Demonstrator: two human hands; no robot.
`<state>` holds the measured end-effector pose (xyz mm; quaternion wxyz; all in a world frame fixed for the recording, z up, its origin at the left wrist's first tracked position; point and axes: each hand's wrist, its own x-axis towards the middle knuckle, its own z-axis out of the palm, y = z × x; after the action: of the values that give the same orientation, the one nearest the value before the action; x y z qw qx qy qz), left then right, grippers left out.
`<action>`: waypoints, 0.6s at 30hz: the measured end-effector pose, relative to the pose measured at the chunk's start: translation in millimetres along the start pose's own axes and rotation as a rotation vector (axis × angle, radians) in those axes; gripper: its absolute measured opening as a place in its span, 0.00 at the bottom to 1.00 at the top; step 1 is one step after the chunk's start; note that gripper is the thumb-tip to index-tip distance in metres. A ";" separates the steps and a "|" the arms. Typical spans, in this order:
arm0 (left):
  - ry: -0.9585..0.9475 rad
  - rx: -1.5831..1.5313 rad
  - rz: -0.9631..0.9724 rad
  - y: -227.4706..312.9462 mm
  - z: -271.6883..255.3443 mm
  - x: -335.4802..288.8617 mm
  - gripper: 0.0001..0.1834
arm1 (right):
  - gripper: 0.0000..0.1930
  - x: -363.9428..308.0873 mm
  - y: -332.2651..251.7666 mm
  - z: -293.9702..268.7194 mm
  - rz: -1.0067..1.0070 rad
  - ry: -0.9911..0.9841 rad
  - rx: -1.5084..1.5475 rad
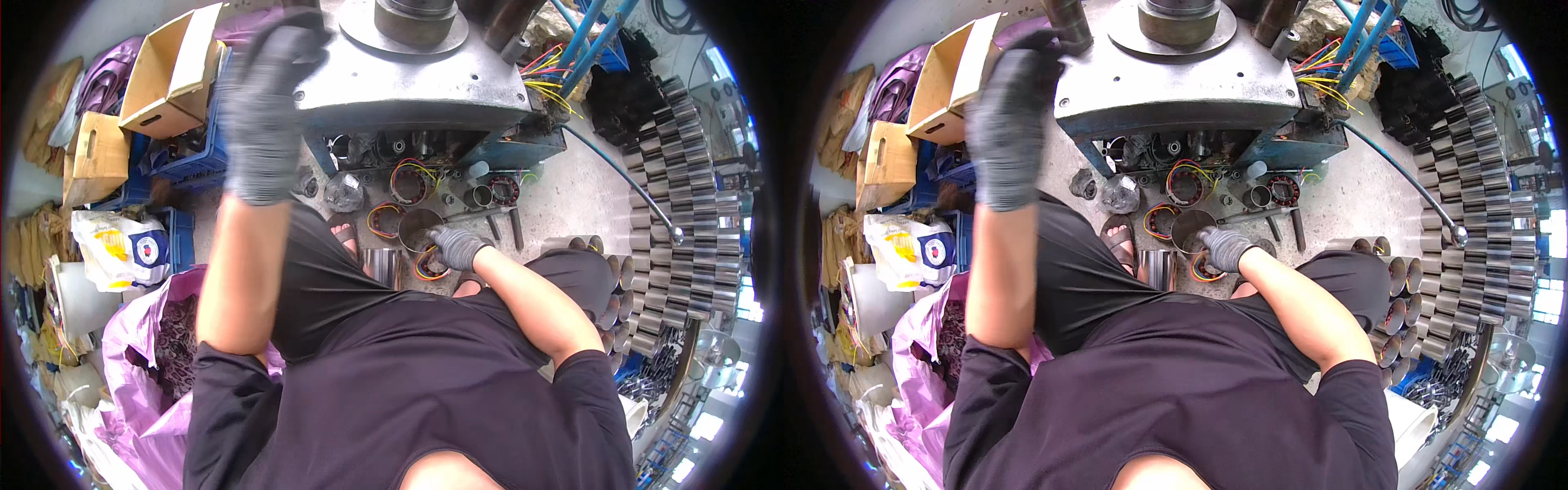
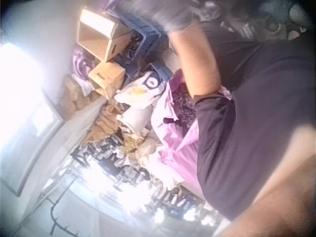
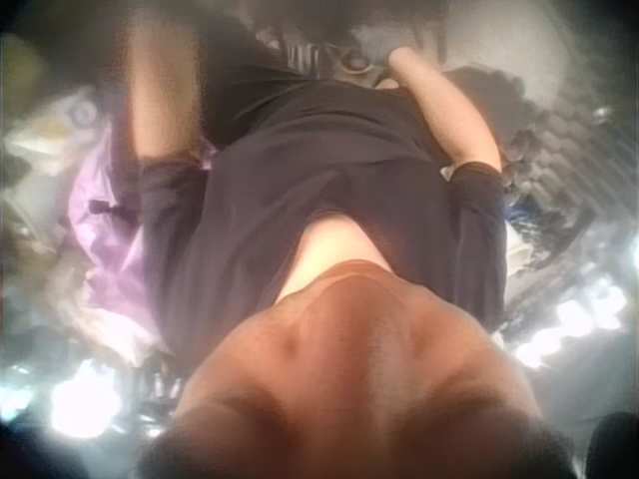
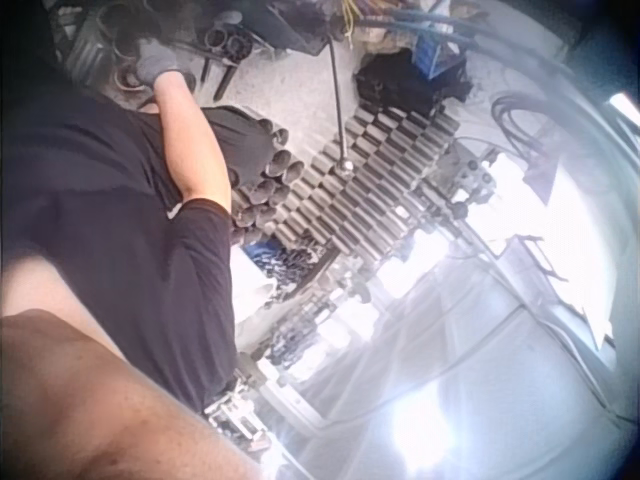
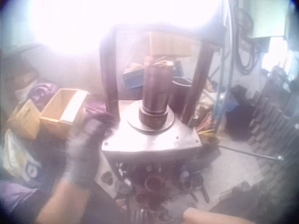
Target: The person inserts a motor stator into a metal cylindrical housing, uses a manual press machine to seat the component, and wipes the assembly with a cloth.
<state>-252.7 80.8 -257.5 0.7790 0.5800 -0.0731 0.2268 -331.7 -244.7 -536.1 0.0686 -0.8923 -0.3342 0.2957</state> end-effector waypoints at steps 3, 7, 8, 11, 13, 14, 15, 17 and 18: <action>-0.189 0.350 -0.160 -78.4 27.0 -38.8 0.17 | 0.35 21.8 -5.1 10.8 0.105 -0.167 -0.001; -1.068 1.122 -0.276 -142.2 36.2 -74.2 0.24 | 0.16 25.2 3.7 20.9 0.079 -0.171 -0.066; -1.206 1.149 -0.282 -143.1 42.6 -81.9 0.26 | 0.13 25.1 14.3 23.7 0.069 -0.198 -0.063; -1.378 1.285 -0.434 -163.6 35.4 -87.7 0.27 | 0.12 36.5 13.5 17.1 0.027 -0.132 -0.089; -1.454 1.298 -0.413 -184.3 31.0 -87.9 0.32 | 0.13 40.7 18.9 8.8 0.054 -0.109 -0.126; -1.482 1.308 -0.417 -188.8 23.2 -87.1 0.34 | 0.13 38.9 13.4 -7.7 0.061 -0.092 -0.123; -1.469 1.281 -0.426 -201.5 2.5 -90.0 0.36 | 0.14 36.2 -3.7 -42.0 0.073 -0.088 -0.104; -1.514 1.099 -0.505 -201.4 7.5 -84.6 0.36 | 0.15 19.4 -3.5 -82.4 0.123 -0.003 -0.041; -1.468 1.178 -0.409 -209.9 3.8 -86.8 0.35 | 0.15 9.6 -2.8 -96.7 0.131 0.029 -0.049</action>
<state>-237.1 6.8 -471.7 0.1476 0.8769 -0.3141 -0.3325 -272.1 -229.1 -461.0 0.0322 -0.9178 -0.2814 0.2783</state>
